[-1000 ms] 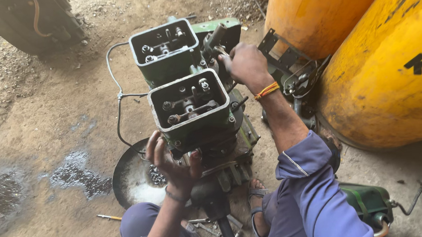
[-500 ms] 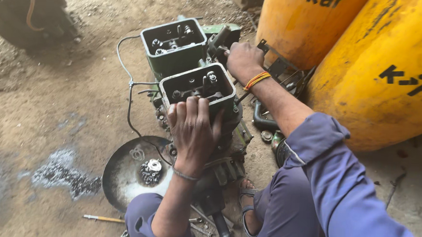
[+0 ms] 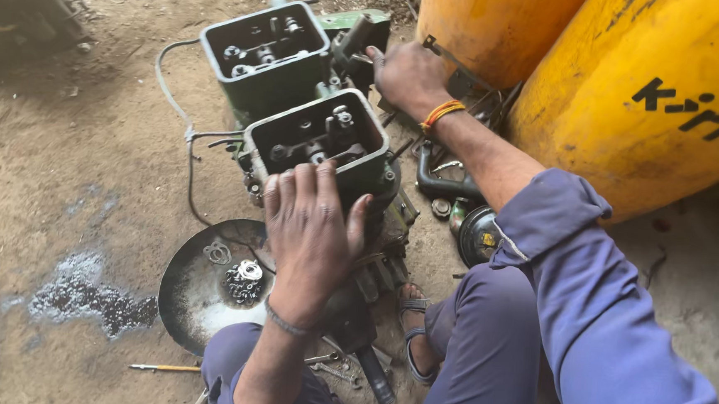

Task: The person uses a wrench to loosen and remove bolts from the top of a green engine block. They remove a cylindrical component and place it aside, then continue to adjust and remove additional bolts from the engine.

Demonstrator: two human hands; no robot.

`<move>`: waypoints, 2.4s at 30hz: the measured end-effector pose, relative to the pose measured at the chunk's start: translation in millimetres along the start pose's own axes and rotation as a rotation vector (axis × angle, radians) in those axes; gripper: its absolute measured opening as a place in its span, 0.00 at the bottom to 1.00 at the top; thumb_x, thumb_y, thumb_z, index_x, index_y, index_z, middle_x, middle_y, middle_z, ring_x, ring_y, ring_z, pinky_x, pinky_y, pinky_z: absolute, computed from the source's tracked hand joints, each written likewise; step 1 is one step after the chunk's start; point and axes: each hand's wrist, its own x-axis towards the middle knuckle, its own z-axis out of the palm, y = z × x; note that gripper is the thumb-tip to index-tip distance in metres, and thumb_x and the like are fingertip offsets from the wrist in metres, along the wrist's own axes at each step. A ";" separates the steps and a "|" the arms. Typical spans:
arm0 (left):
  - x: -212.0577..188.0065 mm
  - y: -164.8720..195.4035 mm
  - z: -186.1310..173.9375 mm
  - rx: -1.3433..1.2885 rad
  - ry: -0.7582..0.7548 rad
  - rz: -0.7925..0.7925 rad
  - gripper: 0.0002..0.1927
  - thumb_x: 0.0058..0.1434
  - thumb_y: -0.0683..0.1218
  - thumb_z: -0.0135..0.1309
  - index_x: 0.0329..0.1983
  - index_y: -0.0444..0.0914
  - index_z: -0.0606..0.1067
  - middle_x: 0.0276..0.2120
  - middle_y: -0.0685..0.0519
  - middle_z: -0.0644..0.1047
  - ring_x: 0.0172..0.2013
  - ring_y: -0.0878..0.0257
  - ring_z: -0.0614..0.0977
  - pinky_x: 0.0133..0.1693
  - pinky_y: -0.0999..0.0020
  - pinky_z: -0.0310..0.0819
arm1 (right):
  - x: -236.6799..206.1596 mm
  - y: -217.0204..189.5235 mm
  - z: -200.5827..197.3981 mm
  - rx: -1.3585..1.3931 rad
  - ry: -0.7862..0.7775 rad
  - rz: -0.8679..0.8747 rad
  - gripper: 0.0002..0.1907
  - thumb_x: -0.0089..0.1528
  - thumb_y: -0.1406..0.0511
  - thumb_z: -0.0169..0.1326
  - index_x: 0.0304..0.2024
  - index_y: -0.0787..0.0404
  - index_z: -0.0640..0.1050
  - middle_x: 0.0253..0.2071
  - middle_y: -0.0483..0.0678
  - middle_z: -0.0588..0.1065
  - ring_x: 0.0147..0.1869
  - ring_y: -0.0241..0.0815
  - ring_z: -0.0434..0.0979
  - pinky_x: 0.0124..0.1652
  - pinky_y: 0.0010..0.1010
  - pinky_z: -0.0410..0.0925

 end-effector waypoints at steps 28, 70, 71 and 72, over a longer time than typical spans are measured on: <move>9.7 11.2 4.1 0.057 0.008 -0.041 0.32 0.57 0.62 0.60 0.52 0.32 0.74 0.41 0.45 0.71 0.47 0.49 0.72 0.53 0.53 0.61 | 1.7 40.0 1.8 0.214 0.132 -0.246 0.35 0.73 0.49 0.39 0.20 0.59 0.80 0.19 0.57 0.75 0.24 0.57 0.79 0.29 0.47 0.72; 1.1 2.1 28.0 0.151 0.171 0.060 0.25 0.59 0.57 0.61 0.52 0.36 0.74 0.47 0.47 0.73 0.49 0.51 0.73 0.58 0.52 0.60 | -20.6 7.7 -6.2 0.503 -0.161 0.328 0.15 0.61 0.57 0.56 0.50 0.40 0.84 0.43 0.48 0.82 0.50 0.48 0.83 0.52 0.36 0.73; 1.2 2.0 27.7 0.155 0.167 0.062 0.26 0.59 0.57 0.61 0.52 0.36 0.74 0.47 0.47 0.73 0.49 0.51 0.73 0.58 0.52 0.60 | -20.3 5.4 -5.9 0.494 -0.180 0.350 0.15 0.61 0.57 0.55 0.51 0.39 0.83 0.44 0.48 0.82 0.49 0.48 0.83 0.52 0.37 0.73; 2.0 1.7 27.6 0.158 0.165 0.064 0.26 0.59 0.57 0.61 0.52 0.36 0.74 0.47 0.47 0.74 0.49 0.51 0.73 0.58 0.52 0.60 | -19.9 3.4 -5.0 0.485 -0.198 0.372 0.16 0.61 0.57 0.55 0.51 0.39 0.83 0.45 0.47 0.82 0.49 0.47 0.83 0.52 0.37 0.73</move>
